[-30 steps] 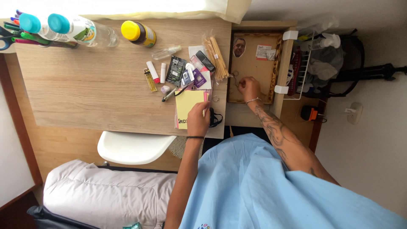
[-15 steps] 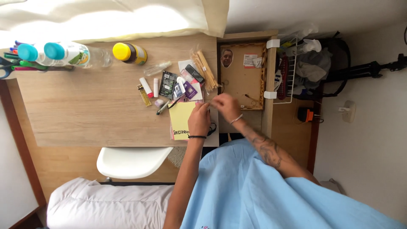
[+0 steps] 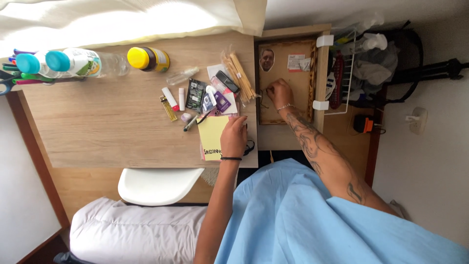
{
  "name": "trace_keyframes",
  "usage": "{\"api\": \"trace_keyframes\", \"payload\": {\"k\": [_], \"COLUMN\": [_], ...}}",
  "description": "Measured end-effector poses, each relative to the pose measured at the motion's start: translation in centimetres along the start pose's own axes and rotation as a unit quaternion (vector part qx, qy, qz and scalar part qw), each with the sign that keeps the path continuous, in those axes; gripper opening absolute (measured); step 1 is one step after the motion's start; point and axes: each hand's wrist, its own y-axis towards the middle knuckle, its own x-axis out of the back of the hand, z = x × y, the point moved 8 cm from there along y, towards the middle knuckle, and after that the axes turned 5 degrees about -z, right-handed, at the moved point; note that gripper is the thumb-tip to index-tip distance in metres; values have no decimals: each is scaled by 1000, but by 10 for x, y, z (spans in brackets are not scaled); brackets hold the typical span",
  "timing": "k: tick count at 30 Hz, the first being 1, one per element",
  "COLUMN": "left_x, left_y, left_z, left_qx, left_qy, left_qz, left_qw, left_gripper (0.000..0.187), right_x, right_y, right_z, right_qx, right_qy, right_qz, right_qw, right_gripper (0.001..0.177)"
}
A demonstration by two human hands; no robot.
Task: Cleaning a desk surface and organizing various personal items from a bed into desk drawers.
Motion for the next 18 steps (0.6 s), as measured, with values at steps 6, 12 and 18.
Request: {"api": "trace_keyframes", "payload": {"k": [6,12,18], "left_x": [-28,-61,2], "left_y": [15,13,10], "left_z": [20,58,20], "left_qx": [79,227,41], "left_qy": [-155,-310,4], "left_qz": [6,40,-18], "left_qw": [985,922,999], "left_gripper": [28,25,11], "right_x": [72,104,23], "right_y": [-21,-43,-62], "right_z": [63,137,17], "right_qx": [-39,11,-84], "right_qy": [115,195,167], "right_qz": [-29,26,32], "right_qw": [992,980,982], "right_gripper": [8,15,23]}}
